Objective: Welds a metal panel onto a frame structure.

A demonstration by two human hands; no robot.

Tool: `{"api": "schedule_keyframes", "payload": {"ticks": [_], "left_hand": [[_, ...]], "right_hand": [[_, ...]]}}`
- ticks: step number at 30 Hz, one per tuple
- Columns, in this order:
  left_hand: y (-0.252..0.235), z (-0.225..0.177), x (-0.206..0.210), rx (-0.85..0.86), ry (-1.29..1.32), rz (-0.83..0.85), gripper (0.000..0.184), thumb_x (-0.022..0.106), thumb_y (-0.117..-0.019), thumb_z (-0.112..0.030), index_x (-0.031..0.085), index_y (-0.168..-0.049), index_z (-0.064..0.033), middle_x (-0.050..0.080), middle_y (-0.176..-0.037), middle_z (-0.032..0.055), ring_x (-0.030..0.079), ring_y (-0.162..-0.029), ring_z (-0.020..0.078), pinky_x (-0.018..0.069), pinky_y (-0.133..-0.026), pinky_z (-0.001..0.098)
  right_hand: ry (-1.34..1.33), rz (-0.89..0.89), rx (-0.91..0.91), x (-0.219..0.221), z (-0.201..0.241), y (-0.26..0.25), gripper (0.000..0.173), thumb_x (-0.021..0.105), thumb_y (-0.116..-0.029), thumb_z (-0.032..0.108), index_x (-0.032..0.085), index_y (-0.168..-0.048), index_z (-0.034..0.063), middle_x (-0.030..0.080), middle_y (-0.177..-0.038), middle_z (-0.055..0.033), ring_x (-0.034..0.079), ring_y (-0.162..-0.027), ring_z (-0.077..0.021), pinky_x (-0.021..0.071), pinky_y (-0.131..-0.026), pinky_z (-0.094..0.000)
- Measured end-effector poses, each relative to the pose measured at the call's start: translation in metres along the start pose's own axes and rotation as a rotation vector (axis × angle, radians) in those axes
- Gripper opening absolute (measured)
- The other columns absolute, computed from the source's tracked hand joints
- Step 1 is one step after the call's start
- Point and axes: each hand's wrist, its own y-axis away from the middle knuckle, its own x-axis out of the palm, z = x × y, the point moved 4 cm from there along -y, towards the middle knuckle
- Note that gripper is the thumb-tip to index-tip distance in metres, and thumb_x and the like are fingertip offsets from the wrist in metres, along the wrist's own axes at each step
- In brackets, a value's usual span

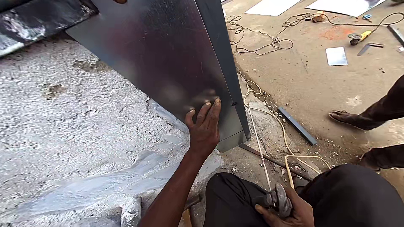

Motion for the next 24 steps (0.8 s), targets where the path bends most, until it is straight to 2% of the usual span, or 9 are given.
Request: {"api": "schedule_keyframes", "payload": {"ticks": [6,18,20,22,24], "left_hand": [[-0.001,0.001,0.001,0.002,-0.011,-0.005,0.045,0.038,-0.1069,-0.015,0.044,-0.151,-0.0157,0.053,-0.153,-0.0022,0.041,-0.145,0.0165,0.0202,-0.117,0.0482],[0.0,0.003,0.003,0.008,0.002,-0.022,0.048,0.038,-0.1056,-0.014,0.043,-0.153,-0.0167,0.052,-0.154,-0.0027,0.04,-0.146,0.0154,0.0188,-0.118,0.0465],[0.0,0.003,0.003,0.012,0.007,-0.023,0.047,0.039,-0.1053,-0.013,0.044,-0.152,-0.0157,0.054,-0.152,-0.002,0.041,-0.145,0.0161,0.0192,-0.118,0.0471],[0.001,0.003,0.003,0.02,0.038,-0.049,0.042,0.043,-0.1044,-0.011,0.051,-0.145,-0.0119,0.059,-0.147,0.0018,0.045,-0.142,0.0193,0.021,-0.116,0.0493],[0.001,0.003,0.003,0.003,0.042,-0.036,0.044,0.041,-0.1047,-0.012,0.048,-0.148,-0.0144,0.057,-0.149,0.0006,0.044,-0.144,0.018,0.0204,-0.117,0.0483]], "right_hand": [[0.039,0.004,-0.044,0.011,-0.002,-0.003,0.05,0.083,-0.0829,0.051,0.065,-0.097,0.0068,0.07,-0.079,-0.0023,0.068,-0.074,-0.0034,0.0588,-0.069,-0.0202],[0.047,0.05,-0.047,0.018,0.001,-0.01,0.052,0.083,-0.0826,0.05,0.065,-0.093,0.0032,0.069,-0.076,-0.0066,0.067,-0.072,-0.0063,0.0573,-0.068,-0.0212],[0.045,0.052,-0.044,0.018,0.001,-0.01,0.052,0.083,-0.0824,0.051,0.065,-0.094,0.0037,0.069,-0.077,-0.0062,0.067,-0.072,-0.006,0.0573,-0.068,-0.0211],[0.038,0.054,-0.042,0.018,0.001,-0.01,0.052,0.084,-0.082,0.05,0.064,-0.095,0.0042,0.069,-0.077,-0.0061,0.067,-0.073,-0.0063,0.0574,-0.069,-0.0215],[0.034,0.052,-0.051,0.019,0.001,-0.009,0.052,0.084,-0.0818,0.05,0.063,-0.095,0.0046,0.068,-0.077,-0.0058,0.067,-0.073,-0.0065,0.0573,-0.069,-0.0214]]}}
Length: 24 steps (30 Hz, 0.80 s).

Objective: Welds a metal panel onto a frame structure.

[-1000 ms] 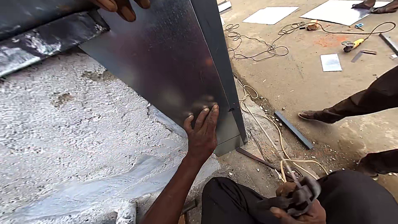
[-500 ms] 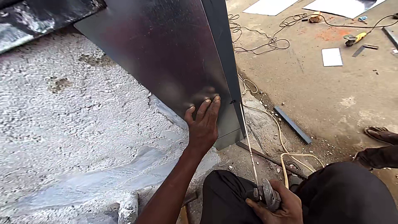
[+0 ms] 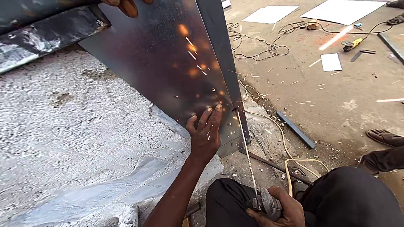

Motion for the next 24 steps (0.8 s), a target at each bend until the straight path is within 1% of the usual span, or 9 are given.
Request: {"api": "schedule_keyframes", "payload": {"ticks": [4,6,11,13,17,20,22,23,24], "left_hand": [[-0.001,0.0,0.0,-0.002,-0.015,0.018,0.047,0.038,-0.1057,-0.014,0.043,-0.153,-0.0159,0.054,-0.152,-0.0007,0.042,-0.144,0.0169,0.0197,-0.117,0.0485],[-0.001,0.0,0.0,-0.005,-0.009,0.014,0.047,0.036,-0.1064,-0.016,0.043,-0.152,-0.0164,0.054,-0.152,-0.0007,0.041,-0.145,0.017,0.0187,-0.118,0.0476],[-0.001,-0.001,0.0,0.001,-0.014,0.02,0.047,0.036,-0.1059,-0.015,0.043,-0.153,-0.0157,0.054,-0.152,0.0002,0.041,-0.145,0.0176,0.019,-0.118,0.0478],[-0.001,-0.002,-0.001,0.001,-0.007,-0.004,0.045,0.041,-0.1039,-0.013,0.048,-0.148,-0.0133,0.058,-0.148,0.0024,0.045,-0.143,0.0202,0.0225,-0.117,0.0493],[-0.002,-0.002,-0.001,-0.008,-0.02,0.008,0.044,0.039,-0.1059,-0.015,0.046,-0.15,-0.0139,0.056,-0.15,0.0009,0.044,-0.143,0.0176,0.0207,-0.117,0.0477],[-0.002,-0.002,-0.001,-0.002,-0.022,0.005,0.045,0.038,-0.1062,-0.015,0.045,-0.151,-0.0145,0.056,-0.151,0.0,0.043,-0.143,0.0176,0.0209,-0.117,0.0473],[-0.002,-0.001,0.0,0.001,-0.014,0.004,0.045,0.038,-0.1063,-0.015,0.045,-0.151,-0.0141,0.055,-0.151,0.0006,0.043,-0.144,0.0181,0.021,-0.117,0.0479],[-0.002,-0.001,0.0,-0.001,-0.014,0.011,0.046,0.037,-0.1063,-0.016,0.044,-0.151,-0.0148,0.055,-0.151,0.0,0.042,-0.144,0.0177,0.0205,-0.118,0.0479],[-0.002,-0.001,0.0,-0.003,-0.017,0.016,0.046,0.037,-0.1064,-0.016,0.044,-0.152,-0.0154,0.054,-0.152,-0.0006,0.042,-0.144,0.017,0.02,-0.118,0.0477]], "right_hand": [[0.003,0.018,-0.015,-0.001,0.001,0.001,0.051,0.084,-0.0823,0.049,0.064,-0.094,0.0045,0.068,-0.077,-0.007,0.067,-0.073,-0.0084,0.057,-0.07,-0.0224],[0.004,0.023,-0.011,-0.001,0.001,0.001,0.05,0.084,-0.0821,0.048,0.064,-0.094,0.0042,0.069,-0.077,-0.0072,0.067,-0.073,-0.0082,0.0568,-0.07,-0.0219],[0.02,0.01,-0.003,0.001,0.002,0.001,0.051,0.084,-0.082,0.05,0.065,-0.093,0.0046,0.069,-0.077,-0.0068,0.067,-0.073,-0.0084,0.0572,-0.069,-0.0227],[0.022,0.019,-0.002,0.0,0.002,0.001,0.051,0.084,-0.0816,0.05,0.065,-0.092,0.0042,0.069,-0.077,-0.0074,0.067,-0.072,-0.0091,0.0571,-0.069,-0.0231],[0.014,0.029,0.0,-0.002,0.003,0.001,0.049,0.085,-0.082,0.047,0.065,-0.092,0.0031,0.07,-0.077,-0.0083,0.068,-0.073,-0.0089,0.057,-0.069,-0.0226],[-0.002,0.027,0.004,-0.002,0.003,-0.001,0.05,0.085,-0.0819,0.047,0.065,-0.092,0.0028,0.069,-0.076,-0.0086,0.067,-0.072,-0.0091,0.0561,-0.068,-0.0226],[-0.111,0.025,0.021,-0.006,-0.001,-0.003,0.05,0.086,-0.0815,0.046,0.064,-0.097,0.0033,0.069,-0.078,-0.0058,0.067,-0.073,-0.0053,0.0578,-0.069,-0.0209],[-0.199,0.023,0.037,-0.009,-0.005,-0.005,0.049,0.086,-0.0818,0.044,0.064,-0.101,0.0052,0.069,-0.08,-0.0026,0.067,-0.074,-0.003,0.0588,-0.07,-0.0205],[-0.287,0.024,0.061,-0.015,-0.01,-0.008,0.045,0.086,-0.0825,0.043,0.065,-0.104,0.0099,0.071,-0.084,0.0026,0.068,-0.077,0.0002,0.0598,-0.072,-0.0191]]}}
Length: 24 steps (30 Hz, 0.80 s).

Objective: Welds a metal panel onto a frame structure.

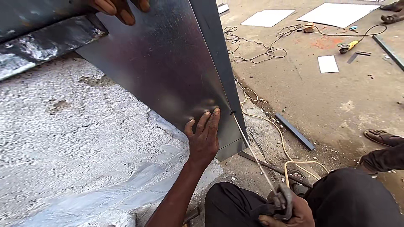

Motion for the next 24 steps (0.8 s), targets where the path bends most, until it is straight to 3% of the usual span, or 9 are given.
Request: {"api": "schedule_keyframes", "payload": {"ticks": [2,5,7,10,12,14,16,24], "left_hand": [[0.001,0.001,-0.001,0.004,-0.006,0.008,0.047,0.038,-0.1065,-0.015,0.043,-0.153,-0.0152,0.053,-0.153,-0.0011,0.041,-0.145,0.0162,0.0188,-0.118,0.0472],[0.006,0.002,-0.005,-0.055,0.033,0.075,0.049,0.042,-0.1041,-0.012,0.045,-0.153,-0.015,0.053,-0.153,0.0016,0.045,-0.143,0.0204,0.0233,-0.117,0.0519],[0.009,0.002,-0.003,-0.057,0.077,0.097,0.048,0.045,-0.1007,-0.012,0.053,-0.147,-0.0066,0.058,-0.145,0.0146,0.054,-0.135,0.0349,0.0352,-0.111,0.0638],[0.003,0.001,-0.007,-0.028,0.094,-0.027,0.042,0.043,-0.1035,-0.018,0.057,-0.141,-0.0061,0.061,-0.14,0.0178,0.054,-0.131,0.0379,0.0289,-0.111,0.0596],[0.003,0.001,-0.005,-0.028,0.06,-0.05,0.042,0.039,-0.1058,-0.02,0.055,-0.143,-0.0067,0.062,-0.139,0.018,0.056,-0.131,0.0368,0.0291,-0.112,0.0592],[-0.001,-0.001,-0.006,-0.032,0.074,-0.028,0.045,0.038,-0.104,-0.019,0.054,-0.144,-0.0053,0.062,-0.139,0.0184,0.056,-0.129,0.0378,0.0297,-0.11,0.0613],[-0.002,-0.003,-0.007,-0.044,0.111,-0.007,0.046,0.04,-0.1028,-0.016,0.053,-0.145,-0.0046,0.061,-0.141,0.0177,0.055,-0.132,0.0371,0.0293,-0.11,0.0634],[0.003,-0.002,-0.004,-0.042,0.036,-0.002,0.045,0.042,-0.1047,-0.012,0.048,-0.149,-0.0132,0.055,-0.151,0.0009,0.045,-0.142,0.0179,0.0234,-0.118,0.0512]], "right_hand": [[-0.196,-0.02,0.078,-0.015,-0.009,-0.009,0.037,0.081,-0.086,0.047,0.068,-0.108,0.0199,0.071,-0.088,0.0095,0.068,-0.078,0.0016,0.0593,-0.072,-0.0191],[-0.536,-0.135,0.273,-0.039,-0.021,-0.021,0.038,0.079,-0.0854,0.05,0.069,-0.105,0.0191,0.071,-0.085,0.0048,0.068,-0.07,-0.0052,0.059,-0.064,-0.0244],[-0.606,-0.209,0.374,-0.048,-0.008,-0.024,0.043,0.084,-0.0798,0.047,0.067,-0.105,0.0173,0.074,-0.085,0.0062,0.07,-0.073,-0.0057,0.0601,-0.066,-0.0267],[-0.243,-0.191,0.217,-0.043,0.013,-0.019,0.045,0.085,-0.0808,0.034,0.066,-0.108,0.004,0.074,-0.09,0.0078,0.069,-0.083,0.0019,0.0591,-0.079,-0.0221],[0.067,-0.146,0.071,-0.031,0.013,-0.006,0.046,0.089,-0.0787,0.028,0.068,-0.102,-0.0059,0.074,-0.086,-0.0061,0.071,-0.081,-0.0051,0.0604,-0.078,-0.0264],[0.226,-0.079,0.002,-0.014,0.011,0.006,0.046,0.089,-0.0774,0.03,0.068,-0.095,-0.0063,0.072,-0.083,-0.017,0.071,-0.076,-0.0189,0.0605,-0.074,-0.0365],[0.326,-0.03,-0.02,0.0,0.01,0.015,0.044,0.088,-0.078,0.034,0.069,-0.092,-0.0031,0.072,-0.082,-0.0178,0.071,-0.075,-0.024,0.0602,-0.071,-0.0406],[0.461,-0.024,-0.061,0.019,0.022,0.01,0.046,0.082,-0.0838,0.047,0.071,-0.089,0.002,0.074,-0.081,-0.0144,0.073,-0.073,-0.0211,0.0613,-0.068,-0.0377]]}}
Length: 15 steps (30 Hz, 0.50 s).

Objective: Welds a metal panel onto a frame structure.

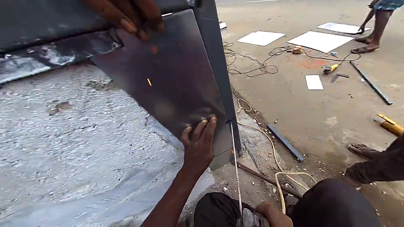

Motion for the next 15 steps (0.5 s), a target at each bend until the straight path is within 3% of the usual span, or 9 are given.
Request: {"api": "schedule_keyframes", "payload": {"ticks": [7,10,12,13,15], "left_hand": [[-0.001,-0.001,-0.001,0.038,-0.029,-0.009,0.045,0.041,-0.1055,-0.011,0.045,-0.151,-0.013,0.054,-0.152,0.0006,0.044,-0.143,0.0173,0.0229,-0.117,0.0486],[-0.002,-0.001,-0.002,-0.019,0.031,0.038,0.048,0.042,-0.1031,-0.01,0.047,-0.15,-0.0127,0.056,-0.15,0.0037,0.046,-0.142,0.0227,0.024,-0.116,0.0527],[-0.002,-0.003,-0.003,-0.042,0.06,0.017,0.048,0.051,-0.0947,-0.006,0.056,-0.143,-0.0081,0.062,-0.141,0.0125,0.054,-0.134,0.034,0.0315,-0.11,0.0615],[-0.001,-0.001,-0.002,-0.018,0.044,-0.008,0.047,0.05,-0.0958,-0.007,0.056,-0.142,-0.0071,0.062,-0.14,0.0144,0.054,-0.133,0.0357,0.0333,-0.11,0.0616],[0.001,0.0,-0.001,0.004,0.041,-0.004,0.043,0.047,-0.1012,-0.009,0.055,-0.144,-0.0079,0.059,-0.146,0.0098,0.05,-0.138,0.0301,0.0277,-0.116,0.0556]], "right_hand": [[0.059,0.005,-0.018,0.008,-0.003,-0.003,0.046,0.083,-0.0811,0.047,0.069,-0.088,0.0034,0.071,-0.076,-0.0105,0.07,-0.068,-0.0172,0.0585,-0.063,-0.0331],[0.064,0.018,-0.037,0.012,-0.005,-0.004,0.046,0.085,-0.0795,0.047,0.068,-0.087,0.0042,0.07,-0.075,-0.0083,0.068,-0.069,-0.0154,0.0574,-0.064,-0.0302],[0.059,0.035,-0.004,0.011,-0.001,-0.005,0.045,0.085,-0.0798,0.045,0.072,-0.088,0.0028,0.073,-0.079,-0.0111,0.072,-0.072,-0.0197,0.0602,-0.067,-0.0362],[0.068,0.048,0.013,0.01,0.003,-0.005,0.046,0.083,-0.0825,0.047,0.073,-0.089,0.0027,0.075,-0.082,-0.0122,0.074,-0.075,-0.0218,0.062,-0.069,-0.0396],[0.071,0.059,0.018,0.009,0.008,-0.006,0.048,0.078,-0.0864,0.049,0.071,-0.09,0.0014,0.075,-0.082,-0.0135,0.074,-0.075,-0.0234,0.0623,-0.07,-0.0412]]}}
